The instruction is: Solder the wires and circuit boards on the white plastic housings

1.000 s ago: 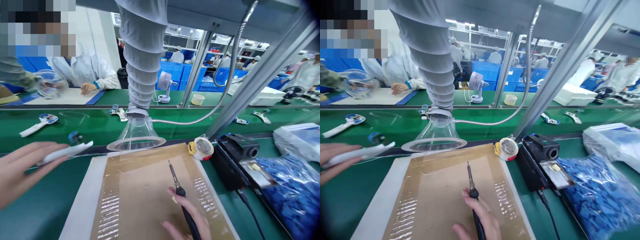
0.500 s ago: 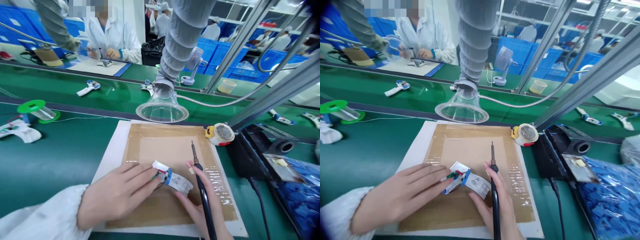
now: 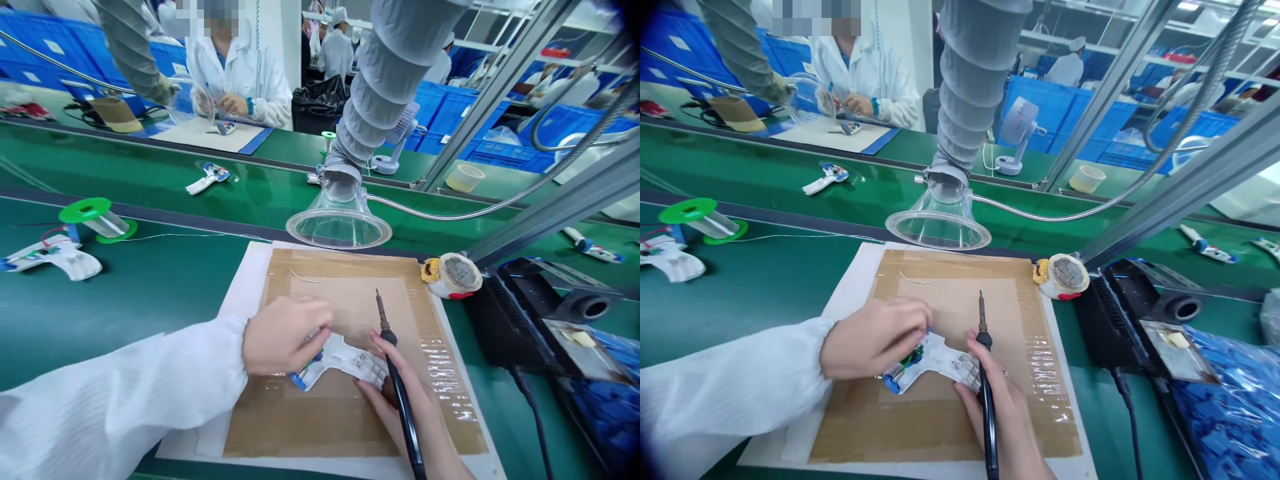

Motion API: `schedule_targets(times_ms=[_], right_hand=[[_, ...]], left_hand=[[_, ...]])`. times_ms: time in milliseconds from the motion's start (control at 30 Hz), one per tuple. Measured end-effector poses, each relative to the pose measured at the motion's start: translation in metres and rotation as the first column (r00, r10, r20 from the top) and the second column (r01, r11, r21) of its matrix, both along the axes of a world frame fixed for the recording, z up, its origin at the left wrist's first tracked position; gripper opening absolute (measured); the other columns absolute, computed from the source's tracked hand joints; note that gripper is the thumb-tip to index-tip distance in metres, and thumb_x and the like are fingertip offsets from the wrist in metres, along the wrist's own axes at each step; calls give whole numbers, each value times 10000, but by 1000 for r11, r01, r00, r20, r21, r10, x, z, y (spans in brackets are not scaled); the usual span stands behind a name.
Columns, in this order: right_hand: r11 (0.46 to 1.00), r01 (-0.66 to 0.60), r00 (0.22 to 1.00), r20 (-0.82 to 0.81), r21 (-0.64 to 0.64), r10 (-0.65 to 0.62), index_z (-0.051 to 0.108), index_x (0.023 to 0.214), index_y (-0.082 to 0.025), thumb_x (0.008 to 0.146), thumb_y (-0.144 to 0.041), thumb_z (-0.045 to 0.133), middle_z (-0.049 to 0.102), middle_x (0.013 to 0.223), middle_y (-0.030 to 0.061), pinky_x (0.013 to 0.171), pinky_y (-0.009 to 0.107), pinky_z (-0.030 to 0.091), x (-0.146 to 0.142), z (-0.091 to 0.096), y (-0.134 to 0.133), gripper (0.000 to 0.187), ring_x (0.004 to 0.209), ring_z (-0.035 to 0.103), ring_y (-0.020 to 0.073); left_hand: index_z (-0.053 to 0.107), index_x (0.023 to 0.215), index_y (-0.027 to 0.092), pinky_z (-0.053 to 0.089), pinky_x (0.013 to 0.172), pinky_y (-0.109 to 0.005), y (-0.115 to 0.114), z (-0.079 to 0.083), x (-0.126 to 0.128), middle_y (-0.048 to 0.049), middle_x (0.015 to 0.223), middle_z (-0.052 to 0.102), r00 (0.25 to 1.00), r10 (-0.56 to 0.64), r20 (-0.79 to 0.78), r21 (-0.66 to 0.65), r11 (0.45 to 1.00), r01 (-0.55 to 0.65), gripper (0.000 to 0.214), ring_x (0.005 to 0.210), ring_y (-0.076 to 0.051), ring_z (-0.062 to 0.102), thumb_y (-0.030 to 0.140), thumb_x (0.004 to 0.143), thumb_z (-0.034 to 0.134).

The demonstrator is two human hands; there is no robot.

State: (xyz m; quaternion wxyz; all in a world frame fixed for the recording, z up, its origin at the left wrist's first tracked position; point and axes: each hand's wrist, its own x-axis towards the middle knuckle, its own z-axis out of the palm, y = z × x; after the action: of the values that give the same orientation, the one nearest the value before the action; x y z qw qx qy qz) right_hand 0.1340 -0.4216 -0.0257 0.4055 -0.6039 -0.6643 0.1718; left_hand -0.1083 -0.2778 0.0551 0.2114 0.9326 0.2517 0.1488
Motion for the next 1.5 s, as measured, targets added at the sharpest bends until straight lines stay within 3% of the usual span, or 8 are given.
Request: schedule_targets(times_ms=[133,400,633,767,1000,1133,1333,1500], right_hand=[[997,-73,997,-38,16,74,667,1555,-331,1013,-201,754,811,1486,72,1053,379,732,-4,2,13,564,1227,865,262],[969,-242,968,-52,57,245,630,1563,-310,1057,-281,760,768,1557,90,1104,386,712,16,-1,46,523,1375,796,259],[967,203,974,-137,154,-182,798,1315,-231,1099,-399,718,898,1092,83,815,334,732,25,14,27,286,840,871,203],[919,376,917,-189,116,-352,816,1279,-237,1042,-474,789,874,1210,100,899,396,694,24,15,19,336,1015,854,249],[850,454,847,-425,267,-318,841,1025,-213,1066,-534,749,834,964,82,576,326,537,14,7,22,337,701,733,195],[863,392,877,-414,318,-245,845,1037,-215,1073,-525,751,829,961,70,556,312,524,12,8,23,326,663,700,170],[872,373,870,-446,319,-209,845,1018,-220,1103,-494,707,804,884,46,542,307,519,12,8,21,319,639,690,164],[875,368,897,-369,314,-244,816,944,-236,1103,-391,688,752,777,13,500,292,465,10,11,18,256,589,652,153]], left_hand=[[600,714,186,581,604,-209,25,-9,-9,-14,750,784,992,124,9,-306,945,-115,520,628,-123,735,133,1136,301],[732,1034,152,636,980,-416,59,-35,-21,-146,1142,794,950,299,91,22,953,-302,270,1101,-269,761,277,1154,524],[717,1255,150,645,986,-391,42,-43,-31,-140,1214,788,952,247,182,283,914,-292,299,1120,-238,758,274,1223,447],[754,1070,149,623,780,-329,46,-47,-29,-105,1044,777,988,149,28,471,870,-144,361,905,-220,738,224,1214,431],[735,1190,137,638,885,-353,49,-41,-28,-149,1262,768,980,186,-70,468,874,-132,300,1089,-238,748,165,1196,437],[743,1049,136,599,753,-298,53,-39,-24,-112,1038,769,974,137,-179,428,903,-49,253,948,-219,736,22,1093,521],[714,1241,156,638,886,-322,24,-19,-22,-104,1121,784,978,179,103,373,905,-205,284,1002,-204,747,135,1185,437],[749,1161,214,629,1117,-394,-11,-27,-10,-37,1004,757,944,26,328,185,978,-91,186,962,-178,735,169,1169,569]])
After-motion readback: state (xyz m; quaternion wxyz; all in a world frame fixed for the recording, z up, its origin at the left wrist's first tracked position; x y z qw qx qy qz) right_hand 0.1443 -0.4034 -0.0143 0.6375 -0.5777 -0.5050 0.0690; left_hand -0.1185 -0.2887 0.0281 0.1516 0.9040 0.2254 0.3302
